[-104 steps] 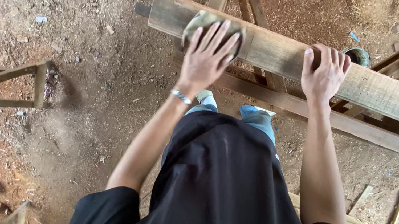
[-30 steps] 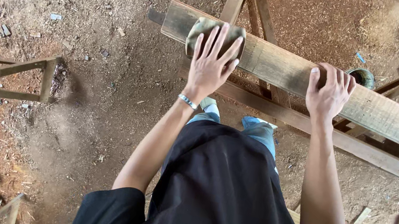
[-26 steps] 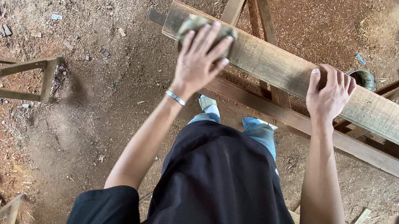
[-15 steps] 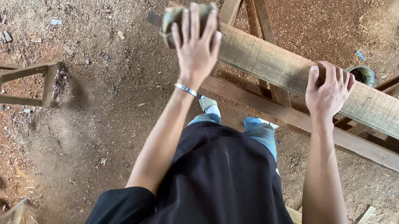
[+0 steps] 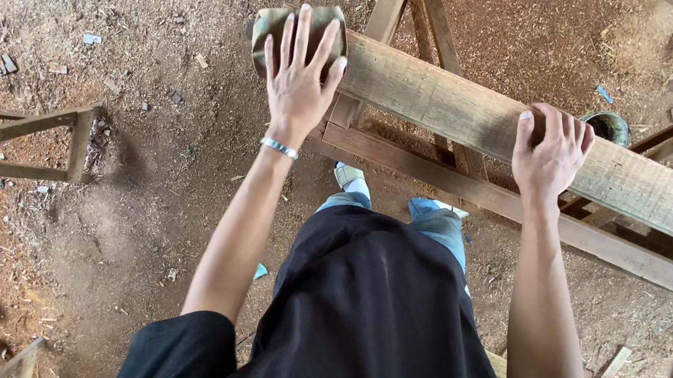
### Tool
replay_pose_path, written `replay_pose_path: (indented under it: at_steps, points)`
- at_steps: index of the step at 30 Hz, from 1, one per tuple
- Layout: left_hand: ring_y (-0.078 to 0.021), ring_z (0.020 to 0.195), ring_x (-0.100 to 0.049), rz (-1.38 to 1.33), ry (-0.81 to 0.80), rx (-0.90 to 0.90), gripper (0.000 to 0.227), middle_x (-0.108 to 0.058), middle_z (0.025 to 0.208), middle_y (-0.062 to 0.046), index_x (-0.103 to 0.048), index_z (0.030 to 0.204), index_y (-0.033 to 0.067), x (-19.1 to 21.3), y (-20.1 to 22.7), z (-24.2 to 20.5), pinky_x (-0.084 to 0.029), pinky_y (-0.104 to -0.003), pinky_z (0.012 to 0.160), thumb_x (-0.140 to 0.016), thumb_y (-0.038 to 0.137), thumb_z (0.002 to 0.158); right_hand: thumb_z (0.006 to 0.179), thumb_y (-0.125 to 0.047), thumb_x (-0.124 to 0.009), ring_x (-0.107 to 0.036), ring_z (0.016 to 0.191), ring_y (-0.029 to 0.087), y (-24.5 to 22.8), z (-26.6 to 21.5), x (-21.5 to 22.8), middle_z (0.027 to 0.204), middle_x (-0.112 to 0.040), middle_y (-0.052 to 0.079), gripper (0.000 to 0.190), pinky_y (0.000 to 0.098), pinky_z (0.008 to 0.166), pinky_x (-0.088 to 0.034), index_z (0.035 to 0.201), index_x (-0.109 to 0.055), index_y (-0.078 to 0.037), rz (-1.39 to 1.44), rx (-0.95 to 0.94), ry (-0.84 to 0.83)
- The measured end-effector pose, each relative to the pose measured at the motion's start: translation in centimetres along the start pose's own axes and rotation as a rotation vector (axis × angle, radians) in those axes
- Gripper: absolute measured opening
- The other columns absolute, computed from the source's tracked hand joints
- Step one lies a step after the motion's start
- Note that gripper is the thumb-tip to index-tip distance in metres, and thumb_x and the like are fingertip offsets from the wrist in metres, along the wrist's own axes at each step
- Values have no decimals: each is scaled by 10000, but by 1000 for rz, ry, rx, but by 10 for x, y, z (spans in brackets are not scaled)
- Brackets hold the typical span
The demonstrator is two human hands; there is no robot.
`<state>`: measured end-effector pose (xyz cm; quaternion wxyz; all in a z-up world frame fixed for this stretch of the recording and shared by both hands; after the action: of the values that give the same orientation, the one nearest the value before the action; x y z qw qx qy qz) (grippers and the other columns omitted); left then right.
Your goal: The person sands a long wooden beam by hand with sandpaper, rubbing the surface repeatedly in a back-and-forth motion.
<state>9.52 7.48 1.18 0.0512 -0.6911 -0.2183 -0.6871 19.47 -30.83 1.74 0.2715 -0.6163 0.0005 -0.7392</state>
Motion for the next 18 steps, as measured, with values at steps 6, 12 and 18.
replay_pose_path:
  at_steps: [6,12,18]
  points:
    - [-307,1541,-99,15,-11,4,568,-68,1673,-122,-248,1604,321,-12,43,-1,-61,-603,1242,-340,526,1082,1144,-448,-484,-590,1139,292,3,1,-4,1148,-687,124,403,482,1136,-301,1202,-666,-94,-10,-4,-3]
    - [-280,1549,-107,-28,-54,-223,572,-81,1680,-98,-266,1585,351,-13,52,-26,-68,-560,1261,-375,558,1063,1134,-432,-474,-590,1145,291,3,1,-2,1154,-687,120,385,471,1143,-309,1203,-668,-106,2,-2,-13]
    - [-273,1559,-119,-22,-38,-131,550,-102,1693,-65,-298,1584,364,6,-4,-10,-78,-574,1266,-373,553,1073,1132,-404,-504,-589,1149,288,-1,1,1,1161,-690,115,351,469,1137,-315,1195,-673,-102,2,15,8]
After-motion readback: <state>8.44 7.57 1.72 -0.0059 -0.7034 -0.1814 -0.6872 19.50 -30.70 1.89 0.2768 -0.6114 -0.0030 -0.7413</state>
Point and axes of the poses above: each hand's wrist, its own z-axis towards the middle knuckle, its own x-axis out of the back of the hand, y = z × x, the point moved 9 cm from there along z, towards the middle knuckle
